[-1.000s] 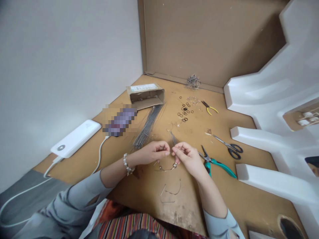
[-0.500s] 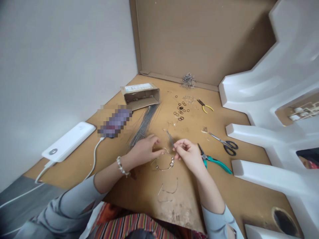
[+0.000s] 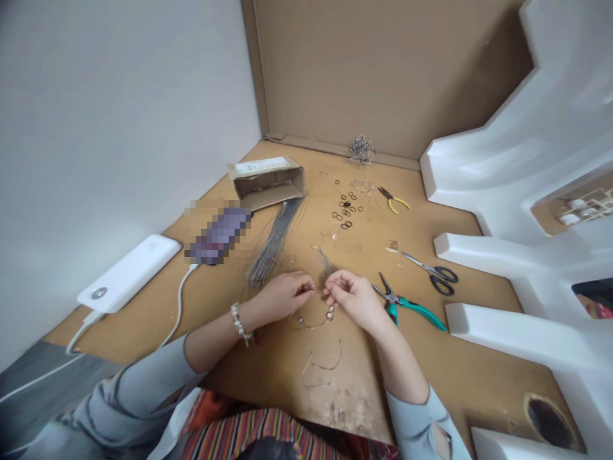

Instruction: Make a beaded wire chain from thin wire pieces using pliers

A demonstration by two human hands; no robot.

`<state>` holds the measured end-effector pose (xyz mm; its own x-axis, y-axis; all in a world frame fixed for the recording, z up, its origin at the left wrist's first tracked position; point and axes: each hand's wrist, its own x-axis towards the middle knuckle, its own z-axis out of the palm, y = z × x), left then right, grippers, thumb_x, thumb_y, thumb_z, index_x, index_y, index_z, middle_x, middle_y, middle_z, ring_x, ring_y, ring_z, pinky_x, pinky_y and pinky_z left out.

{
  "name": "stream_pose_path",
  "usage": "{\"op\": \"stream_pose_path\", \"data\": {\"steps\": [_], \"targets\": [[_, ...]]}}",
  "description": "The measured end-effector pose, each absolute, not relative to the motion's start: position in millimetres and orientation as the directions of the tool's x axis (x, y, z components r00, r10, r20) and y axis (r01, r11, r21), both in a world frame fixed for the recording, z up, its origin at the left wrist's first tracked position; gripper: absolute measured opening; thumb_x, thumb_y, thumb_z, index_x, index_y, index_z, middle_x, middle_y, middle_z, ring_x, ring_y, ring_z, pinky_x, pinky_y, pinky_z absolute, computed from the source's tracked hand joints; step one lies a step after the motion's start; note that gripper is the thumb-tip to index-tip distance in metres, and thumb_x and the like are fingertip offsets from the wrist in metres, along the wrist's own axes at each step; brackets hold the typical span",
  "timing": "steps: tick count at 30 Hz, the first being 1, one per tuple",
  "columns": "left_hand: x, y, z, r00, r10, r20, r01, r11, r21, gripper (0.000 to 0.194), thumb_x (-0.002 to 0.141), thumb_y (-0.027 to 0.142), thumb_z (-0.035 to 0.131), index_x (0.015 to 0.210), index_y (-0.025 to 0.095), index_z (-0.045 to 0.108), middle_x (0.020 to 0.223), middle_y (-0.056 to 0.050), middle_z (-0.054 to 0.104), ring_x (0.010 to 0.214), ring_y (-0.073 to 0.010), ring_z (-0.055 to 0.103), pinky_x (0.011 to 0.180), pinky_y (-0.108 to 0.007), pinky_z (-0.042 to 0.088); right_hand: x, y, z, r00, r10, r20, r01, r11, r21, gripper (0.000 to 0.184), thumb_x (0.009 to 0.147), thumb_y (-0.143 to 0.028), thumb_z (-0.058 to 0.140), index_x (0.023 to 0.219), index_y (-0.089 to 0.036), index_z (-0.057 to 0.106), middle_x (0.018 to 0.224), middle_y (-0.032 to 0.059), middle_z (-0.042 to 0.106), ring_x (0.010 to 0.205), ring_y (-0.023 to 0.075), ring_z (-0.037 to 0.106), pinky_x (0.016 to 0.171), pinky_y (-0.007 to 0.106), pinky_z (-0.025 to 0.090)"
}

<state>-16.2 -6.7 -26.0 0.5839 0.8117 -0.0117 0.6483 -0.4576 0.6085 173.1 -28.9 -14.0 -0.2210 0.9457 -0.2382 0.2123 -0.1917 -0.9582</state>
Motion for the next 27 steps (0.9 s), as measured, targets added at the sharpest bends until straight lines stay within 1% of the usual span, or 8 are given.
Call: {"op": "stream_pose_path", "data": {"steps": [3, 7, 10, 14, 17, 21, 23, 27], "targets": [[-16, -6, -25, 0.575, 0.818, -0.001, 0.627, -0.44, 0.642, 0.02, 0.085, 0.024, 0.042, 0.079, 0.018, 0.06, 0.082, -0.002, 0.063, 0.074, -0.0147, 0.056, 0.066, -0.025, 0.038, 174, -29, -14, -0.247, 0.942, -0.227, 0.222, -0.173, -0.959, 0.018, 0.078, -0.035, 0.059, 0.078, -0.017, 0.056, 0.075, 0.0025, 0.063, 0.061, 0.0113, 0.06, 0.057, 0.025, 0.048], [-16, -6, -23, 0.588, 0.809, -0.005, 0.557, -0.401, 0.727, 0.022, 0.085, 0.023, 0.042, 0.08, 0.017, 0.062, 0.082, -0.002, 0.064, 0.074, -0.013, 0.055, 0.067, -0.023, 0.038, 174, -30, -15, -0.28, 0.935, -0.215, 0.244, -0.147, -0.959, 0.017, 0.078, -0.034, 0.058, 0.078, -0.017, 0.056, 0.073, 0.0021, 0.061, 0.065, 0.0122, 0.059, 0.058, 0.025, 0.048], [-16, -5, -21, 0.593, 0.803, -0.054, 0.53, -0.34, 0.777, 0.023, 0.085, 0.025, 0.042, 0.082, 0.017, 0.063, 0.078, -0.001, 0.066, 0.068, -0.012, 0.055, 0.063, -0.022, 0.037, 173, -31, -16, -0.286, 0.931, -0.228, 0.273, -0.149, -0.95, 0.018, 0.078, -0.035, 0.058, 0.078, -0.017, 0.056, 0.069, 0.0008, 0.06, 0.061, 0.0114, 0.057, 0.056, 0.025, 0.047], [-17, -5, -21, 0.574, 0.814, -0.085, 0.533, -0.293, 0.793, 0.023, 0.084, 0.028, 0.043, 0.082, 0.017, 0.064, 0.074, 0.0, 0.065, 0.065, -0.0114, 0.054, 0.06, -0.021, 0.036, 173, -33, -14, -0.312, 0.92, -0.236, 0.334, -0.127, -0.934, 0.017, 0.079, -0.035, 0.058, 0.079, -0.018, 0.057, 0.064, -0.0012, 0.058, 0.054, 0.0098, 0.053, 0.055, 0.025, 0.045], [-17, -5, -22, 0.569, 0.817, -0.094, 0.538, -0.284, 0.794, 0.023, 0.084, 0.029, 0.044, 0.081, 0.016, 0.064, 0.069, 0.0, 0.063, 0.062, -0.011, 0.052, 0.058, -0.021, 0.035, 176, -33, -8, -0.328, 0.911, -0.251, 0.293, -0.154, -0.944, 0.02, 0.079, -0.038, 0.057, 0.08, -0.017, 0.056, 0.063, -0.0015, 0.057, 0.056, 0.0104, 0.054, 0.057, 0.025, 0.045], [-18, -5, -22, 0.589, 0.802, -0.104, 0.508, -0.267, 0.819, 0.025, 0.085, 0.03, 0.044, 0.084, 0.016, 0.064, 0.069, 0.0, 0.063, 0.061, -0.0106, 0.052, 0.058, -0.021, 0.037, 178, -31, -1, -0.313, 0.912, -0.266, 0.211, -0.206, -0.955, 0.027, 0.075, -0.043, 0.062, 0.077, -0.017, 0.056, 0.069, -0.0002, 0.059, 0.056, 0.01, 0.055, 0.057, 0.025, 0.047], [-17, -5, -21, 0.586, 0.808, -0.063, 0.487, -0.289, 0.824, 0.022, 0.084, 0.029, 0.046, 0.088, 0.017, 0.064, 0.075, -0.001, 0.065, 0.065, -0.0113, 0.054, 0.062, -0.022, 0.04, 177, -31, 1, -0.296, 0.917, -0.267, 0.188, -0.218, -0.958, 0.029, 0.074, -0.045, 0.063, 0.076, -0.017, 0.056, 0.07, 0.0, 0.059, 0.054, 0.0095, 0.055, 0.055, 0.025, 0.047], [-16, -8, -12, 0.516, 0.838, 0.177, 0.369, -0.404, 0.837, 0.021, 0.08, 0.022, 0.053, 0.099, 0.019, 0.062, 0.103, -0.006, 0.063, 0.094, -0.0166, 0.055, 0.081, -0.029, 0.042, 173, -33, 4, -0.261, 0.923, -0.284, 0.195, -0.237, -0.952, 0.03, 0.071, -0.047, 0.065, 0.075, -0.018, 0.057, 0.061, -0.002, 0.057, 0.049, 0.009, 0.052, 0.049, 0.024, 0.045]]}}
